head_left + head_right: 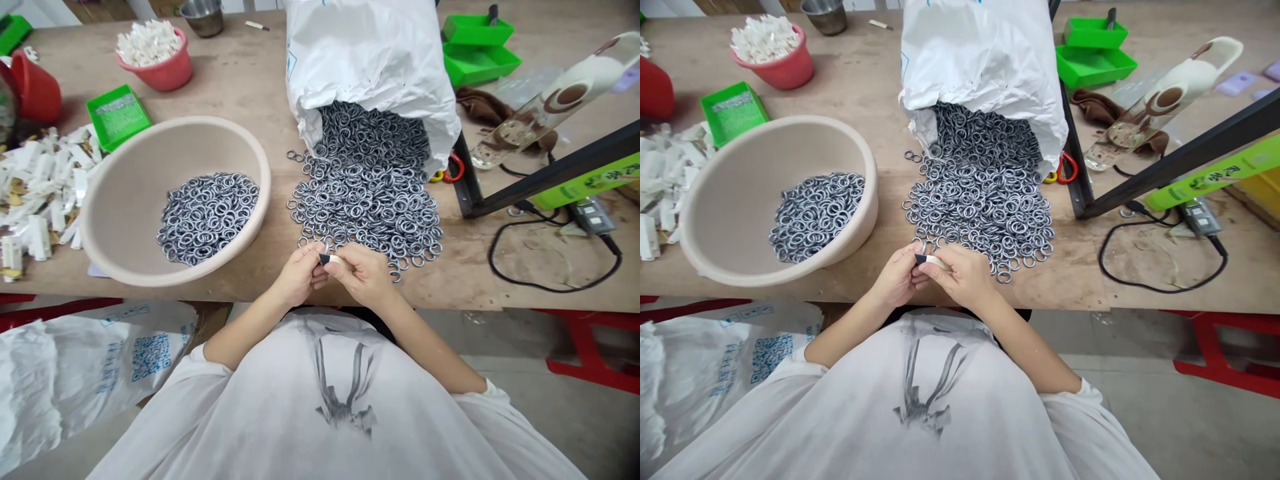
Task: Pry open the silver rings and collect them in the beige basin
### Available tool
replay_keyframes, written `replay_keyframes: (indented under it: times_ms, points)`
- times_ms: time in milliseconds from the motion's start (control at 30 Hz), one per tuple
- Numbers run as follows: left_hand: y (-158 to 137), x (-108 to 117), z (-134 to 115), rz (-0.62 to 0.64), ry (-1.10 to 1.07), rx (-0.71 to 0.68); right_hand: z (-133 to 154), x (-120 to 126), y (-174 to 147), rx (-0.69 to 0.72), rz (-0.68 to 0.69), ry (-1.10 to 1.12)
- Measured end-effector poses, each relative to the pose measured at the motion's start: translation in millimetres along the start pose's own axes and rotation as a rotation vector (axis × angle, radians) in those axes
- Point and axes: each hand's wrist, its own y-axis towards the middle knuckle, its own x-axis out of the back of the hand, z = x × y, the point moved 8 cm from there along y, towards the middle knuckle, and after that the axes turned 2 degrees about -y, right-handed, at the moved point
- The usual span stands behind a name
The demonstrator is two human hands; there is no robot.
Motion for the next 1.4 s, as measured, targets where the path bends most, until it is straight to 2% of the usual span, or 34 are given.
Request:
replay_keyframes:
  times_ms: [100,167,300,367,433,467,533,633,800,933,1067,1167,1233,1333,1400]
  points:
    - [-7,-11,4,0.155,0.032,0.021,-30,13,4,-0.215,-0.148,0.107]
    - [-8,-9,4,0.161,0.031,0.013,-36,14,5,-0.273,-0.171,0.203]
    - [-6,11,2,0.017,0.019,-0.045,-3,-15,10,-0.124,0.076,0.348]
    - [-6,19,5,0.000,0.040,-0.042,2,-27,18,-0.118,0.149,0.333]
    - [-9,25,8,-0.004,0.069,-0.028,-10,-28,34,-0.174,0.103,0.198]
    - [-11,29,10,-0.007,0.086,-0.021,-17,-26,44,-0.189,0.070,0.051]
    - [-13,35,10,-0.022,0.111,-0.012,-29,-25,65,-0.163,0.072,-0.290]
    - [-15,45,8,-0.074,0.104,-0.006,-48,-28,84,-0.210,0.119,-0.579]
    - [-10,61,2,-0.172,0.005,-0.008,-54,-29,85,-0.244,0.133,-0.677]
    - [-6,60,-1,-0.131,-0.074,-0.014,-49,-35,78,-0.181,0.161,-0.657]
    - [-5,54,-2,-0.117,-0.079,-0.003,-54,-41,77,-0.205,0.222,-0.662]
    - [-2,55,-6,-0.186,-0.012,-0.041,-53,-30,78,-0.222,0.151,-0.525]
    - [1,55,-10,-0.234,0.049,-0.104,-50,-23,72,-0.254,0.113,-0.232]
    - [7,50,-13,-0.240,0.112,-0.170,-33,-27,53,-0.304,0.195,0.346]
    - [10,40,-13,-0.206,0.132,-0.189,-15,-28,38,-0.289,0.218,0.550]
